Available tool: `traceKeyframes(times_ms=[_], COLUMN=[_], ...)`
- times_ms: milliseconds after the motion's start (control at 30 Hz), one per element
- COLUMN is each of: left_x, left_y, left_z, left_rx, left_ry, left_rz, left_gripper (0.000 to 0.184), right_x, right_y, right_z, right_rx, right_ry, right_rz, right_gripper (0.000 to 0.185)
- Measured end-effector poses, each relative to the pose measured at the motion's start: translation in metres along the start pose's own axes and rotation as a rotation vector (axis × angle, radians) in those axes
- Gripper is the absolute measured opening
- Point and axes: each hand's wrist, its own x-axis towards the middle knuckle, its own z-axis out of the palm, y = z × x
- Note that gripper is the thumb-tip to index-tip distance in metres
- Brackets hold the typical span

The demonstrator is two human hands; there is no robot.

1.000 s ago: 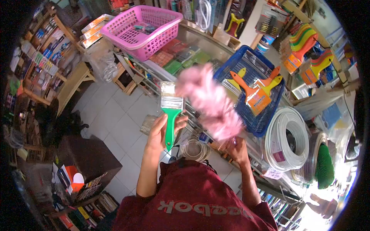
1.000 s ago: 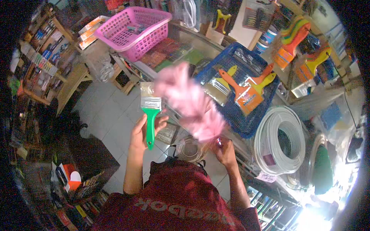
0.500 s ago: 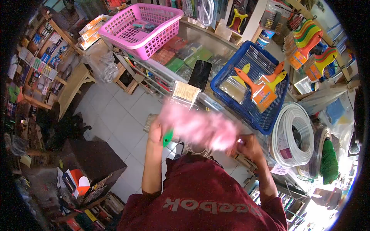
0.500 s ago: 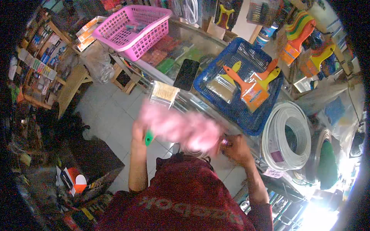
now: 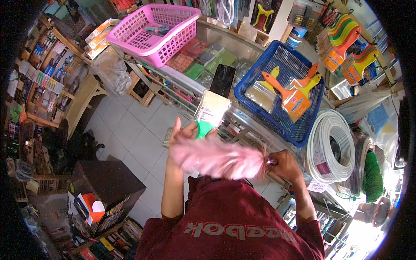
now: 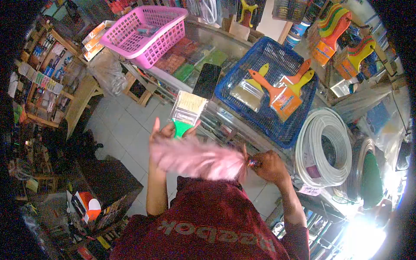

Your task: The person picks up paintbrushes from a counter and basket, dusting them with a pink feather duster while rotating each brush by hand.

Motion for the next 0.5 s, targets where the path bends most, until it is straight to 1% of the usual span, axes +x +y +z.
traceKeyframes(times_ms=[33,100,133,233,267,367,400,467,500], left_x=[0.000,-0.002,-0.001,-0.007,-0.007,-0.007,-0.004,-0.004,-0.005], left_y=[-0.002,-0.004,-0.003,-0.002,-0.009,-0.003,-0.007,-0.010,-0.012], left_z=[-0.003,-0.011,-0.012,0.004,0.014,-0.013,-0.017,0.001,0.009], left_rx=[-0.038,-0.112,0.085,0.071,0.117,-0.263,-0.080,0.013,0.058], left_ry=[-0.045,-0.134,-0.097,0.071,0.160,-0.103,-0.148,0.027,0.114], left_rz=[0.021,0.067,0.066,0.009,0.100,0.061,0.108,0.131,0.140], left_gripper=[0.072,0.073,0.072,0.069,0.069,0.068,0.067,0.065,0.065], right_x=[-0.002,-0.003,-0.003,-0.007,-0.008,-0.007,-0.009,-0.014,-0.014], right_y=[-0.003,-0.020,-0.026,-0.006,-0.009,-0.016,-0.010,0.008,0.008], right_z=[-0.003,-0.015,-0.018,0.002,0.000,-0.005,-0.001,0.008,0.009], right_rx=[-0.054,0.116,0.200,-0.010,-0.087,0.180,0.134,0.042,0.007], right_ry=[0.003,0.053,0.080,-0.070,-0.084,0.064,0.033,-0.025,-0.025], right_rz=[0.012,0.119,0.167,-0.126,-0.101,0.058,0.071,0.099,0.038], right_gripper=[0.018,0.018,0.018,0.017,0.017,0.017,0.017,0.018,0.018])
